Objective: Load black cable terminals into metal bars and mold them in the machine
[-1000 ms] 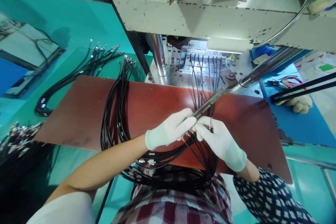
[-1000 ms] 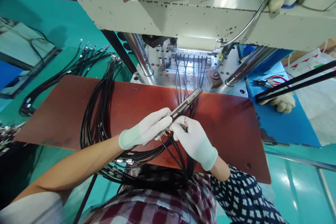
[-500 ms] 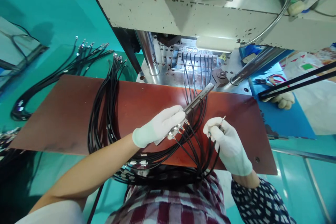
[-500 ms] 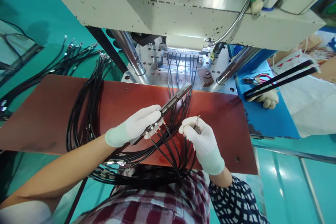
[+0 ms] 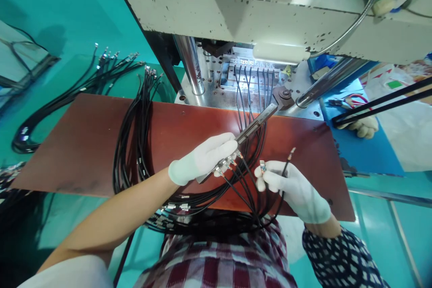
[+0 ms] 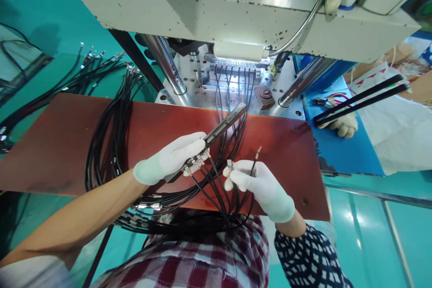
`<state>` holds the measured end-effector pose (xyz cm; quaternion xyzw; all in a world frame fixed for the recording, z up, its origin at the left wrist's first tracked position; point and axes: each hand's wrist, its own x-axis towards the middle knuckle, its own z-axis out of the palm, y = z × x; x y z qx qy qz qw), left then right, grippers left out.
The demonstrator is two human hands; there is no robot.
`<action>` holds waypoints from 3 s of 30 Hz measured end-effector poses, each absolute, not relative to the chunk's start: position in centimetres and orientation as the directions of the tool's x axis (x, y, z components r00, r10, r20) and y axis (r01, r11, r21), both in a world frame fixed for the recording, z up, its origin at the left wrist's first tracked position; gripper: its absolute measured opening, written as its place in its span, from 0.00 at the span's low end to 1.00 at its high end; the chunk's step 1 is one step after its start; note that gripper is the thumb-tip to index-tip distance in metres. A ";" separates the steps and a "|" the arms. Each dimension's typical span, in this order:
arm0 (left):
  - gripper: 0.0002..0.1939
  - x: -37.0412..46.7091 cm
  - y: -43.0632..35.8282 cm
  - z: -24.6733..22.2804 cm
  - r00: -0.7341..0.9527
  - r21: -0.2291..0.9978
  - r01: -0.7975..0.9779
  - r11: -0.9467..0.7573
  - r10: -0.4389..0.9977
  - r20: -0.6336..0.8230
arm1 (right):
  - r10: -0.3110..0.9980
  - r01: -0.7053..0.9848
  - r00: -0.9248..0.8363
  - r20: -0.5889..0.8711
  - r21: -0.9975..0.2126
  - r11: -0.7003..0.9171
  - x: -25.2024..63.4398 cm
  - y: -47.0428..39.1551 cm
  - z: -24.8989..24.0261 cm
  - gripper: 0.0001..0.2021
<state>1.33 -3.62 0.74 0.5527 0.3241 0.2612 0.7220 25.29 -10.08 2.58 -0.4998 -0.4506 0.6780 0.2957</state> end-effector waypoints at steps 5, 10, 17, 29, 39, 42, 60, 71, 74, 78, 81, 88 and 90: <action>0.21 1.4 -3.5 0.9 0.678 0.964 0.011 0.265 0.707 -0.202 | 0.872 -0.405 -0.286 -0.397 -0.775 -0.486 24.6 -9.3 2.5 0.14; 0.22 1.6 -3.4 0.5 0.711 0.965 -0.002 0.263 0.678 -0.183 | 0.854 -0.107 -0.249 -0.456 -0.864 -0.492 22.7 -7.6 1.9 0.17; 0.21 1.5 -3.4 0.5 0.716 0.946 -0.028 0.322 0.667 -0.205 | 0.980 0.336 0.028 -0.197 -0.921 -0.195 21.4 -7.8 3.5 0.09; 0.21 1.5 -3.7 1.1 0.708 0.962 0.012 0.273 0.677 -0.201 | 0.997 0.589 0.083 0.001 -0.807 -0.048 21.4 -8.4 3.1 0.09; 0.20 1.7 -4.0 1.7 0.667 0.982 0.187 0.032 0.730 -0.151 | 0.994 0.602 0.101 0.028 -0.797 -0.039 20.8 -8.5 2.8 0.10; 0.20 1.7 -4.0 1.5 0.666 0.985 0.135 0.105 0.726 -0.169 | 0.991 0.504 0.119 -0.067 -0.856 -0.119 21.0 -8.5 2.7 0.06; 0.20 1.3 -3.4 0.7 0.721 0.969 0.028 0.247 0.666 -0.191 | 0.953 -0.018 -0.012 -0.303 -0.953 -0.303 23.0 -8.5 2.1 0.10; 0.20 1.2 -3.6 0.7 0.729 0.975 0.080 0.207 0.655 -0.199 | 0.968 0.318 0.198 -0.156 -0.923 -0.214 22.0 -7.7 3.2 0.09; 0.19 1.1 -3.6 0.9 0.707 0.979 0.202 -0.008 0.693 -0.140 | 0.967 0.340 0.192 -0.165 -0.914 -0.224 21.7 -7.7 3.3 0.07; 0.18 1.3 -3.4 1.1 0.692 0.922 0.305 -0.237 0.721 -0.044 | 0.964 0.344 0.196 -0.181 -0.907 -0.241 21.4 -7.6 3.6 0.07; 0.19 1.4 -3.4 1.1 0.693 0.954 0.257 -0.153 0.718 -0.072 | 0.967 0.331 0.169 -0.190 -0.914 -0.237 21.9 -7.8 3.4 0.07; 0.20 1.4 -3.6 0.5 0.680 0.980 0.115 0.164 0.706 -0.198 | 0.983 -0.017 0.137 -0.124 -0.992 -0.123 25.0 -10.1 1.3 0.23; 0.20 1.4 -3.6 0.5 0.684 0.976 0.113 0.186 0.698 -0.212 | 0.982 -0.113 0.120 -0.148 -0.984 -0.135 25.2 -10.6 1.3 0.21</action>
